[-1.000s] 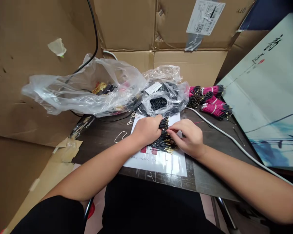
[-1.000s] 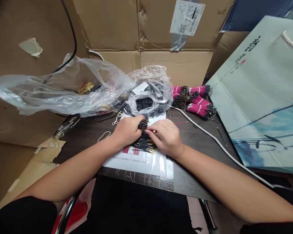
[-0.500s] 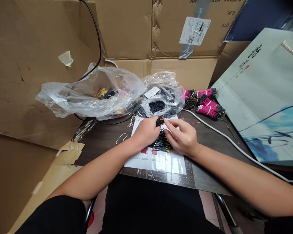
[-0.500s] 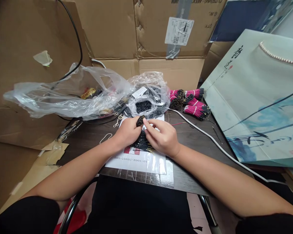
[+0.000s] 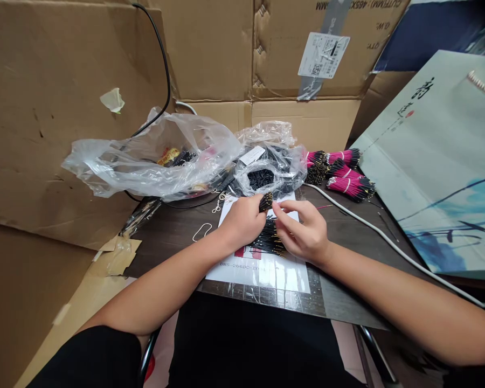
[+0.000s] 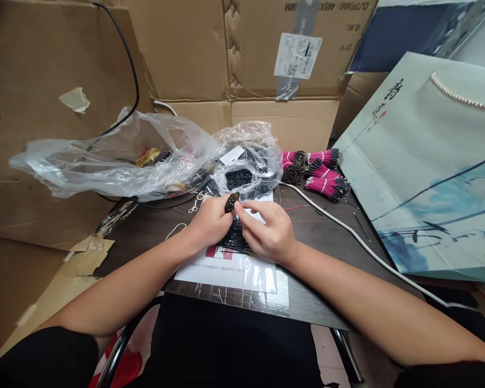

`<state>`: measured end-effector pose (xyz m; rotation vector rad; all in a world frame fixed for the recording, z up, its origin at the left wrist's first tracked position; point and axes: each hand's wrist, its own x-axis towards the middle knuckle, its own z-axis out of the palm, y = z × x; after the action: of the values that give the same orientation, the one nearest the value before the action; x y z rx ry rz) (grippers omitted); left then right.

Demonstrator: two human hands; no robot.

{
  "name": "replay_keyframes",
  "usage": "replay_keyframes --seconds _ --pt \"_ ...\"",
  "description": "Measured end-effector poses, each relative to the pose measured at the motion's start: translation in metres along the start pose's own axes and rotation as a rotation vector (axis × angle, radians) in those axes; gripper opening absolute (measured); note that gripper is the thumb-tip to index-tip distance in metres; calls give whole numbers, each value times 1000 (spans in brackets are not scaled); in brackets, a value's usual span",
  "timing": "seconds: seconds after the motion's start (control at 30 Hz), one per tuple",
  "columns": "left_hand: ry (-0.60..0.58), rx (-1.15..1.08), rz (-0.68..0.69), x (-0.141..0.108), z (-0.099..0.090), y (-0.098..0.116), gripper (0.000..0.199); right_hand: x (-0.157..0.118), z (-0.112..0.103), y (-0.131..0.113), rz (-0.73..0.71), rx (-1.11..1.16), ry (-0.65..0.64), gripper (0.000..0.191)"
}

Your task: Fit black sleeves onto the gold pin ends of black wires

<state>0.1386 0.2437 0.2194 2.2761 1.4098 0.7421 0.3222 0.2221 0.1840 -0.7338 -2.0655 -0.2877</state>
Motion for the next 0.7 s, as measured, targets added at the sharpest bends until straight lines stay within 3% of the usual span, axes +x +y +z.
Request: replay_keyframes --seconds 0.2,0.37,0.7 --pt "0 247 -18 -3 1 5 11 2 -1 0 9 -29 98 68" --pt "-26 336 -19 -3 3 7 14 2 -2 4 67 -75 189 47" --pt "-66 407 -26 -4 4 7 17 4 -3 3 99 -9 155 34"
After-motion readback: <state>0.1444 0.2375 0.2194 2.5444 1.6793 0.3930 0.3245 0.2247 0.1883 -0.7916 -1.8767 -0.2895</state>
